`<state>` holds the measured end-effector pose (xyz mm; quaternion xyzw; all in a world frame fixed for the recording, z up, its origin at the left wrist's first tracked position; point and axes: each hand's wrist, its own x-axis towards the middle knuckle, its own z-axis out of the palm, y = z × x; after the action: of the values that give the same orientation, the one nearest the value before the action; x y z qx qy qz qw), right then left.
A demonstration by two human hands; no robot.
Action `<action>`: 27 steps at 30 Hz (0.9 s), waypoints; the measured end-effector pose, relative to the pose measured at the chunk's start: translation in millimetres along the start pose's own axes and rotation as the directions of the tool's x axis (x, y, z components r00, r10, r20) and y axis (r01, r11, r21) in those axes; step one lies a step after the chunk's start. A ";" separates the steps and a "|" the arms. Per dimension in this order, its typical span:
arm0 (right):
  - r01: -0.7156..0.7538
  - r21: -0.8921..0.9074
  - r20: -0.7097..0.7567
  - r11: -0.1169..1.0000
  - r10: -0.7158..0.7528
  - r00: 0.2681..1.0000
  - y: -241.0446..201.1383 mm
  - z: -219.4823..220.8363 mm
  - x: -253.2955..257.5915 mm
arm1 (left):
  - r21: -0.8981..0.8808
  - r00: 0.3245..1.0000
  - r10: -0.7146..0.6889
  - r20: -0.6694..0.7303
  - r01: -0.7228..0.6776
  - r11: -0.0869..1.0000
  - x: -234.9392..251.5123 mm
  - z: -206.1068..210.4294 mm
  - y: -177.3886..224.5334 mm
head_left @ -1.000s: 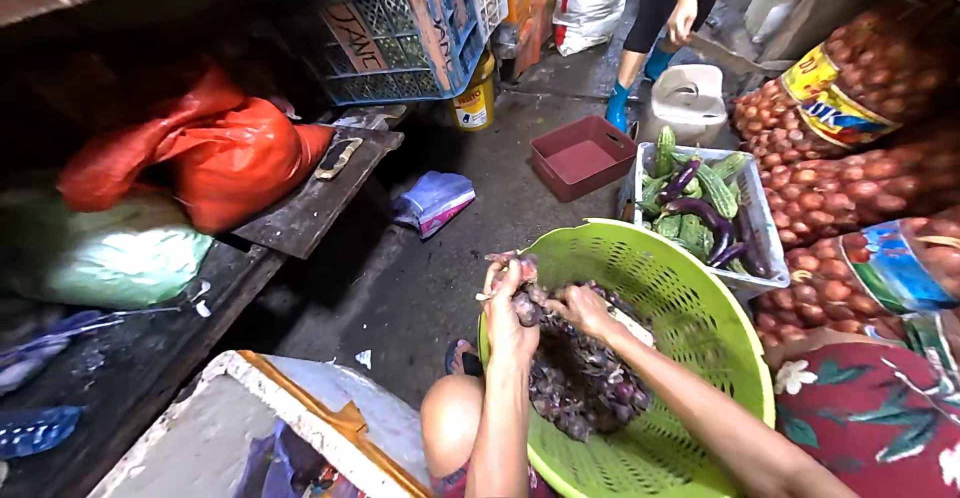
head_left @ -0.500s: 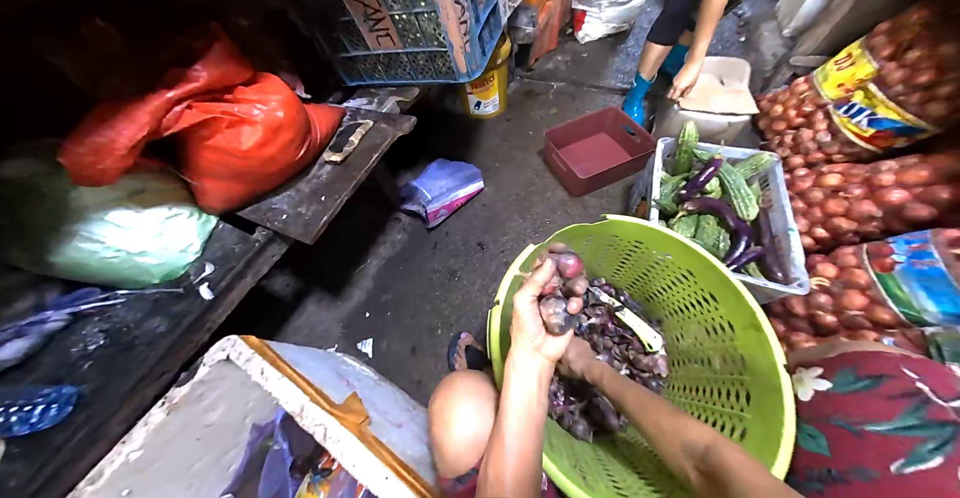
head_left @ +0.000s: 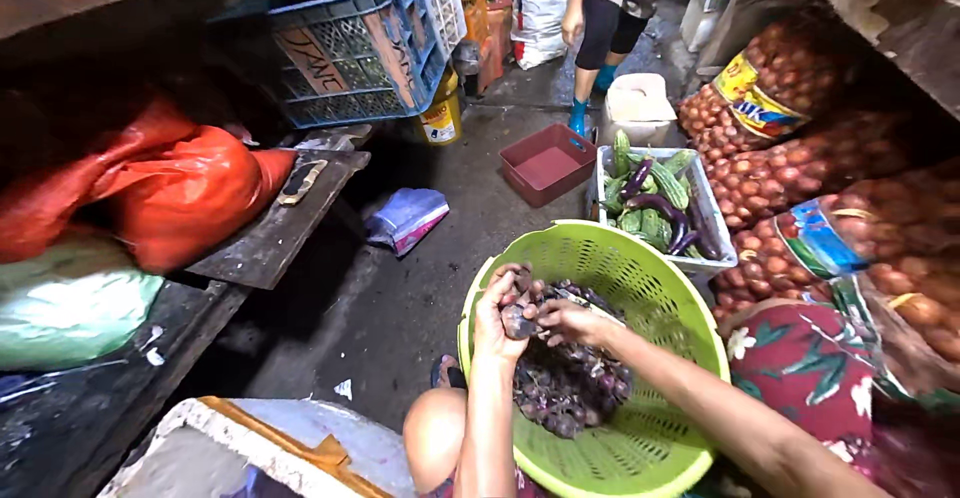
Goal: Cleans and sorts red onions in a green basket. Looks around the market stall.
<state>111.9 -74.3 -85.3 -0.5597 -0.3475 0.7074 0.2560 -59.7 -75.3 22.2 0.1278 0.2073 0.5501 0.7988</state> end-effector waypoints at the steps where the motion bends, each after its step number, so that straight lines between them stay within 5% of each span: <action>1: 0.044 0.099 0.035 0.994 -0.048 0.998 -15.1 -6.5 -16.6 | 0.117 1.000 0.028 0.001 -0.028 0.993 0.0 -0.9 1.7; 4: 0.200 0.293 0.028 0.935 -0.218 0.976 -42.1 -17.2 -63.6 | 0.529 0.994 0.103 -0.023 -0.076 0.845 1.1 -0.1 1.1; 7: 0.287 0.428 0.036 0.857 -0.333 0.942 -48.6 -22.8 -93.1 | 0.847 0.991 0.073 0.110 -0.132 0.515 6.1 -5.1 -9.4; 9: 0.308 0.469 0.056 0.828 -0.376 0.925 -46.6 -24.7 -100.0 | 0.892 0.985 0.010 0.171 -0.159 0.422 6.7 -6.6 -18.7; 12: 0.329 0.427 0.052 0.842 -0.386 0.921 -45.5 -24.6 -106.5 | 0.873 0.970 0.046 0.241 -0.237 0.426 6.9 -11.1 -26.6; 15: 0.375 0.296 0.011 0.879 -0.396 0.918 -44.3 -24.8 -109.3 | 0.837 0.929 0.219 0.298 -0.364 0.409 9.5 -18.2 -25.5; 18: 0.459 0.077 -0.087 0.885 -0.453 0.887 -32.8 -32.2 -97.6 | 0.841 0.897 0.236 0.375 -0.436 0.321 6.2 -17.4 -21.6; 24: 0.592 -0.063 -0.156 0.804 -0.594 0.790 -27.4 -28.1 -97.3 | 0.943 0.952 0.034 0.304 -0.306 0.133 3.5 -15.9 -37.2; 27: 0.697 -0.132 -0.167 0.705 -0.709 0.685 -30.2 -24.1 -101.4 | 0.967 0.975 -0.052 0.216 -0.206 0.152 2.0 -12.9 -32.4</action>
<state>159.0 -126.6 -2.8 -0.4606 -0.5274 0.4833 0.5255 -38.4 -85.4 -3.6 0.6798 0.4274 0.3076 0.5104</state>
